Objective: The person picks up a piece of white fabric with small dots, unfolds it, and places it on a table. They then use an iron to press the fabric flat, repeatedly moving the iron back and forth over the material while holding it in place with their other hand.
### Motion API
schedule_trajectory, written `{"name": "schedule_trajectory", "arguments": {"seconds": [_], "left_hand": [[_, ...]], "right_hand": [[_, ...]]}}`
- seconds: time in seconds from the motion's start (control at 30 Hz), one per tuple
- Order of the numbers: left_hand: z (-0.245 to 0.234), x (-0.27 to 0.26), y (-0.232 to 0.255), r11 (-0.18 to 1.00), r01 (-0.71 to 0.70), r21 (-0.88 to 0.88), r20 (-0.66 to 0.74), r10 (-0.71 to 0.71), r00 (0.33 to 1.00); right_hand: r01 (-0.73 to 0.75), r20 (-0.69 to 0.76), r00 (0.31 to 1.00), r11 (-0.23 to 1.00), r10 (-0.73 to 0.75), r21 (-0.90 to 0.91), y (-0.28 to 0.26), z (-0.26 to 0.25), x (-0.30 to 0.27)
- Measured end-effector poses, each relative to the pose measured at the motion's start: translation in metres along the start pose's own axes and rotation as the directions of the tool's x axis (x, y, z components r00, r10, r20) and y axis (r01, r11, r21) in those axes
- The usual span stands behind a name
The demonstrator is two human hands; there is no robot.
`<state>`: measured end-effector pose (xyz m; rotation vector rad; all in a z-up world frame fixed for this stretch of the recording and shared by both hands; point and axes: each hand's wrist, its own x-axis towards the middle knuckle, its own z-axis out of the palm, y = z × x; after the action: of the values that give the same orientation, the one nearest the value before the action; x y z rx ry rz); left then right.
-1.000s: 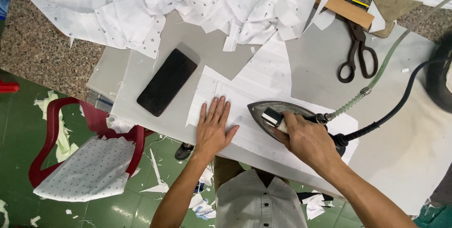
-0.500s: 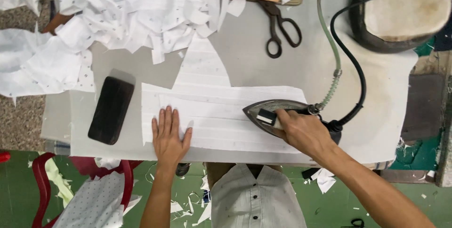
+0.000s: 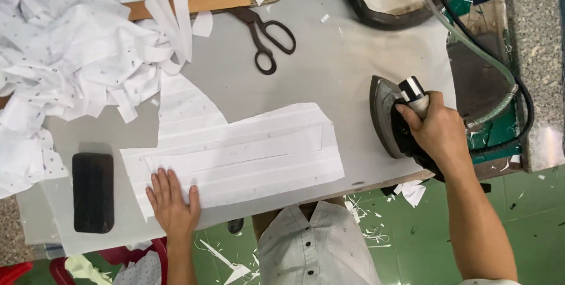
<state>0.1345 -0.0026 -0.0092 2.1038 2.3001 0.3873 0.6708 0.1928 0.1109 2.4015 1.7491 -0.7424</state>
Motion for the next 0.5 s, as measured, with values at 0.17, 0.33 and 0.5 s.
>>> {"name": "schedule_trajectory", "arguments": {"seconds": [0.17,0.33,0.5], "left_hand": [[-0.001,0.001,0.002,1.000,0.000,-0.010,0.010,0.000,1.000],[-0.002,0.001,0.002,0.999,0.022,-0.023,0.006,-0.022,1.000],[-0.001,0.002,-0.002,1.000,-0.005,-0.013,-0.030,0.005,1.000]], "right_hand": [[0.013,0.007,1.000,1.000,-0.013,0.005,0.006,0.000,0.003],[-0.086,0.111,0.991,0.992,0.076,0.089,-0.024,-0.019,-0.008],[0.134,0.118,0.986,0.984,-0.121,-0.113,-0.069,-0.018,-0.030]]}}
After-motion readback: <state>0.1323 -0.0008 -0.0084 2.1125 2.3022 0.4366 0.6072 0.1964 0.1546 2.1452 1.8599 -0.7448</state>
